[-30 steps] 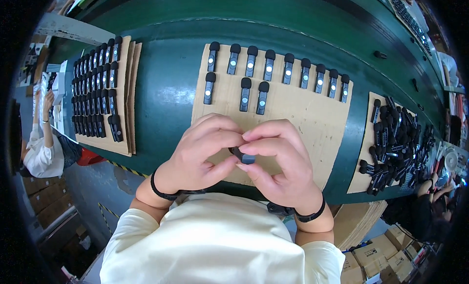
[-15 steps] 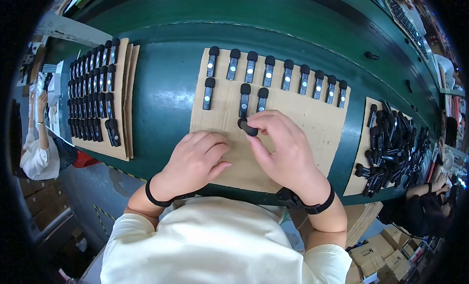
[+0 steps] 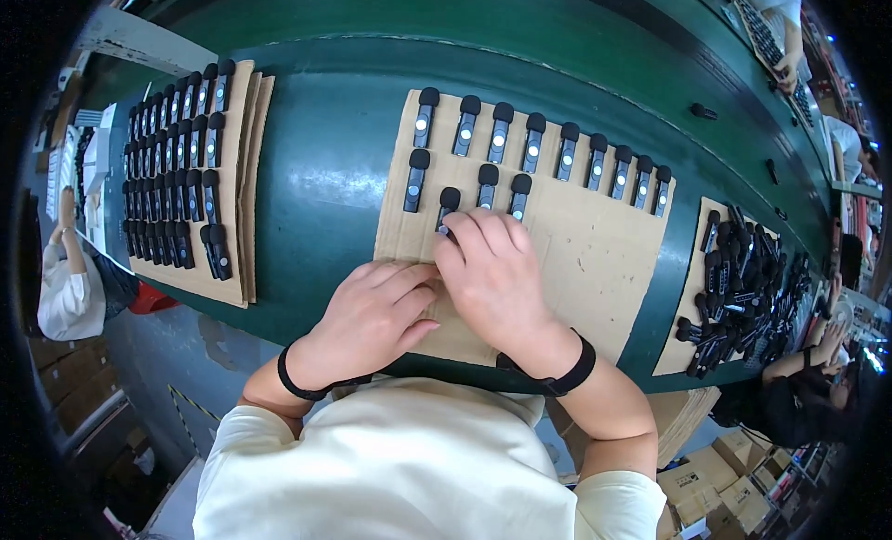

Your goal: The person picks up a microphone from a conveyor belt, turns it over by hand, and presses its buttons. They then place the microphone onto a cardboard sheet and repeat the process with other microphones.

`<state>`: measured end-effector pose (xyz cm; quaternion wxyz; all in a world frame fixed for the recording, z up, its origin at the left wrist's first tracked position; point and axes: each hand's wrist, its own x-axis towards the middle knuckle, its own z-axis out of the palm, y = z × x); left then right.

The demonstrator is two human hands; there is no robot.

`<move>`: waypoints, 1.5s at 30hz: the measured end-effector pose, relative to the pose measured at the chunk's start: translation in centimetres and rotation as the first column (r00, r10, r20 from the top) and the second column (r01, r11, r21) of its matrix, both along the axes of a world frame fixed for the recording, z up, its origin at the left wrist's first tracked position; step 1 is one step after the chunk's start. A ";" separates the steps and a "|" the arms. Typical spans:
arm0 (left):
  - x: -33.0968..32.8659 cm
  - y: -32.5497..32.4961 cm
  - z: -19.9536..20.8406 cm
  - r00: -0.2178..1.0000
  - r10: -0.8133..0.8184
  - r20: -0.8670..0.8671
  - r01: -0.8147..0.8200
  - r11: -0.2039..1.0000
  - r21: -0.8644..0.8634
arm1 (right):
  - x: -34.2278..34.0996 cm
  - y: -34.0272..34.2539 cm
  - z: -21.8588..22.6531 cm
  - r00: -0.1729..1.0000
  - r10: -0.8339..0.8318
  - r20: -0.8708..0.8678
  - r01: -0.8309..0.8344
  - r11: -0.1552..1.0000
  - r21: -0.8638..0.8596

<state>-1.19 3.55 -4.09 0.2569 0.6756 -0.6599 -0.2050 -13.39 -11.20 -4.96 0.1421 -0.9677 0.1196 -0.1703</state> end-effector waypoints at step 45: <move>0.5 -1.3 1.7 1.000 -0.024 0.009 0.023 0.996 0.082 | -5.4 -33.3 1.8 0.809 -0.478 -0.343 0.371 0.867 -0.332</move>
